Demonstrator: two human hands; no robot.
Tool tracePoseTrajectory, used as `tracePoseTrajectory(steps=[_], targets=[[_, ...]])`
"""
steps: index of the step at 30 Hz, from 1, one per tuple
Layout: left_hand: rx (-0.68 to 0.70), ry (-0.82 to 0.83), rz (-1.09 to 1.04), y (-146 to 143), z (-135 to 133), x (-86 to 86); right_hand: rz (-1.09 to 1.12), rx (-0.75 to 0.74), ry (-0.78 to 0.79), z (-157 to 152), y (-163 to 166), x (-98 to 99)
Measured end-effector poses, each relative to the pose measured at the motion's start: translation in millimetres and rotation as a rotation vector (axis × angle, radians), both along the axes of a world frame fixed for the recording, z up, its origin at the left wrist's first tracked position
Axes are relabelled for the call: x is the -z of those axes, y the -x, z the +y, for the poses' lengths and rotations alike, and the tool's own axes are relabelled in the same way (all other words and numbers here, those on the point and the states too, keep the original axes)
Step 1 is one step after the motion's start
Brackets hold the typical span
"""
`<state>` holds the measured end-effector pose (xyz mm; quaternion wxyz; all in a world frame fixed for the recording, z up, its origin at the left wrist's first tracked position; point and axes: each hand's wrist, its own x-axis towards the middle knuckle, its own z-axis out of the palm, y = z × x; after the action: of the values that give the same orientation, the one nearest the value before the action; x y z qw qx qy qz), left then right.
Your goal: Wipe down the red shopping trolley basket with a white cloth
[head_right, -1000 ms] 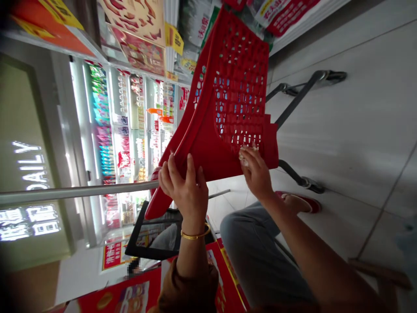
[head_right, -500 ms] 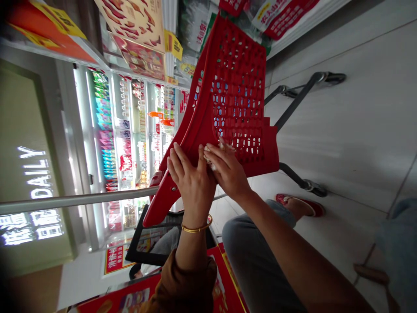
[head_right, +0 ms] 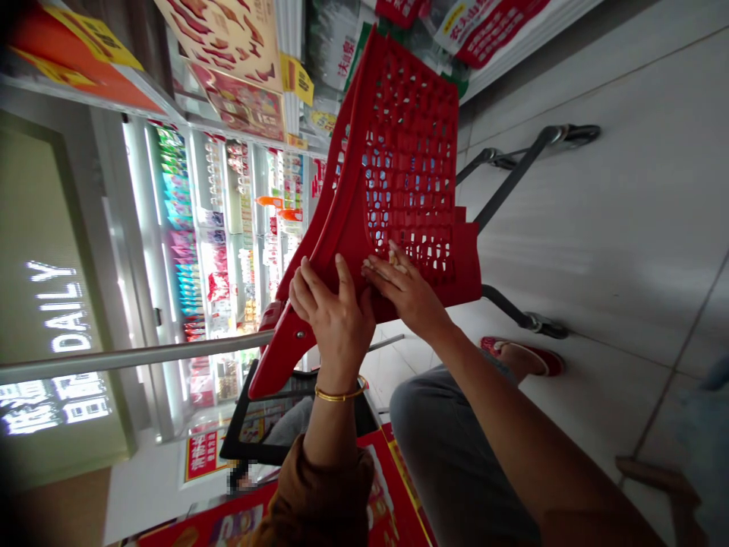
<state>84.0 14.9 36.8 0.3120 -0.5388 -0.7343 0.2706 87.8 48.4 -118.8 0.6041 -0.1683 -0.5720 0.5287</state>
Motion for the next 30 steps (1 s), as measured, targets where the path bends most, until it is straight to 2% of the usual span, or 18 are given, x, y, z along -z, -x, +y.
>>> tracePoseTrajectory(steps=[17,22,26,30], targets=[[-0.08,-0.06,-0.035,-1.6,2.3,10.7,-0.056,0.176,0.064,-32.8,-12.6,43.9],[-0.086,-0.059,-0.031,0.1,2.8,10.7,-0.125,0.177,0.129,-36.9,-12.8,55.3],[-0.075,-0.044,-0.012,1.3,3.3,10.1,-0.124,0.204,0.259,-28.9,-15.2,44.3],[-0.059,-0.065,-0.016,2.6,3.3,11.2,-0.004,0.217,0.225,-4.7,-10.4,4.8]])
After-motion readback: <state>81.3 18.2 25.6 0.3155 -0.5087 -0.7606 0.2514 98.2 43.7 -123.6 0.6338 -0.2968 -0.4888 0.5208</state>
